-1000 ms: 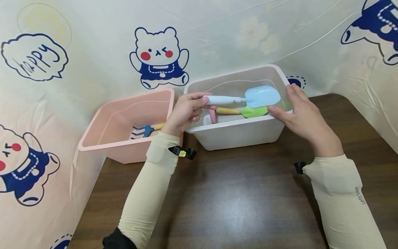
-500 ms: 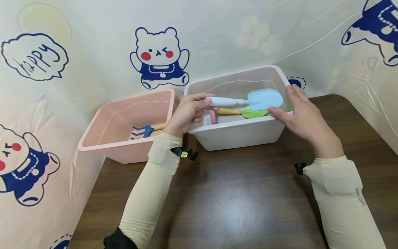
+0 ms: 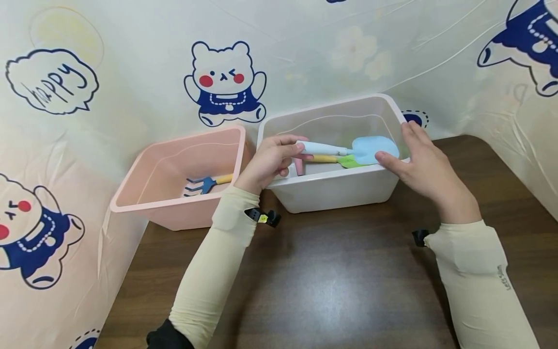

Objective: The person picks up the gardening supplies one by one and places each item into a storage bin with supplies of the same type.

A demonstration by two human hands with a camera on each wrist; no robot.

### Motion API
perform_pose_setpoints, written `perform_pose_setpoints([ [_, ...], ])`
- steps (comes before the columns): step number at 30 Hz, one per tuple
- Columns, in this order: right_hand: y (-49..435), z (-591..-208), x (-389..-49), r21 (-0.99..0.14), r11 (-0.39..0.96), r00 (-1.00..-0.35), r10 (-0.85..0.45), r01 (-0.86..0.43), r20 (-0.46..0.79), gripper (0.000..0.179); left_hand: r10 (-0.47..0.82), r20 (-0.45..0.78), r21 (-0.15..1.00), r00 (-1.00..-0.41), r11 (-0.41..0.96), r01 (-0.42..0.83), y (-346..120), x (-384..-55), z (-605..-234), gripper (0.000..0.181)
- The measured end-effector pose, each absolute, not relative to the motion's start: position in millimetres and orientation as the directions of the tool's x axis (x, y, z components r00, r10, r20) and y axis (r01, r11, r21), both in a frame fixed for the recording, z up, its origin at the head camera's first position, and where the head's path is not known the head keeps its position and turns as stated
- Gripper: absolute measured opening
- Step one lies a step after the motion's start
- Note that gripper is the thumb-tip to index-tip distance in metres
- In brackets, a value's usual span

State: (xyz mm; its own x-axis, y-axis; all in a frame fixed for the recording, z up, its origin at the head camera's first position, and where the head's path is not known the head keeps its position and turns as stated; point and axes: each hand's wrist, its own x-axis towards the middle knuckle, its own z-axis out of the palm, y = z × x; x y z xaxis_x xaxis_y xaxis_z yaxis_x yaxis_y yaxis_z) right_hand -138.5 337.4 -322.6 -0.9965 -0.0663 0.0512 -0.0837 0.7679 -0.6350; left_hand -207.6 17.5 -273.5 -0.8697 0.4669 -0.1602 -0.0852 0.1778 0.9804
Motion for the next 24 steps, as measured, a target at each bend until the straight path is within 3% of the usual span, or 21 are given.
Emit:
perform_pose_setpoints([
  [6,335,-324,-141,-0.640,0.761,-0.994,-0.073,-0.104,0.075,0.091,0.481,-0.198,0.950,-0.854,0.309,-0.046,16,-207,-273,0.039],
  [10,334,-325,-142,-0.641,0.761,-0.995,-0.078,-0.104,0.069,0.091,0.475,-0.161,0.962,-0.865,0.271,-0.030,13,-205,-273,0.039],
  [13,335,-326,-141,-0.641,0.761,-0.995,-0.081,-0.101,0.061,0.091,0.466,-0.072,0.990,-0.882,0.144,-0.005,11,-198,-270,0.035],
  [17,336,-327,-141,-0.642,0.760,-0.995,-0.081,-0.100,0.059,0.091,0.475,0.120,0.992,-0.872,-0.028,0.121,4,-183,-260,0.032],
  [24,338,-333,-140,-0.657,0.749,-0.996,-0.053,-0.083,0.067,0.091,0.419,0.325,0.943,-0.848,-0.072,0.326,-18,-153,-252,0.029],
])
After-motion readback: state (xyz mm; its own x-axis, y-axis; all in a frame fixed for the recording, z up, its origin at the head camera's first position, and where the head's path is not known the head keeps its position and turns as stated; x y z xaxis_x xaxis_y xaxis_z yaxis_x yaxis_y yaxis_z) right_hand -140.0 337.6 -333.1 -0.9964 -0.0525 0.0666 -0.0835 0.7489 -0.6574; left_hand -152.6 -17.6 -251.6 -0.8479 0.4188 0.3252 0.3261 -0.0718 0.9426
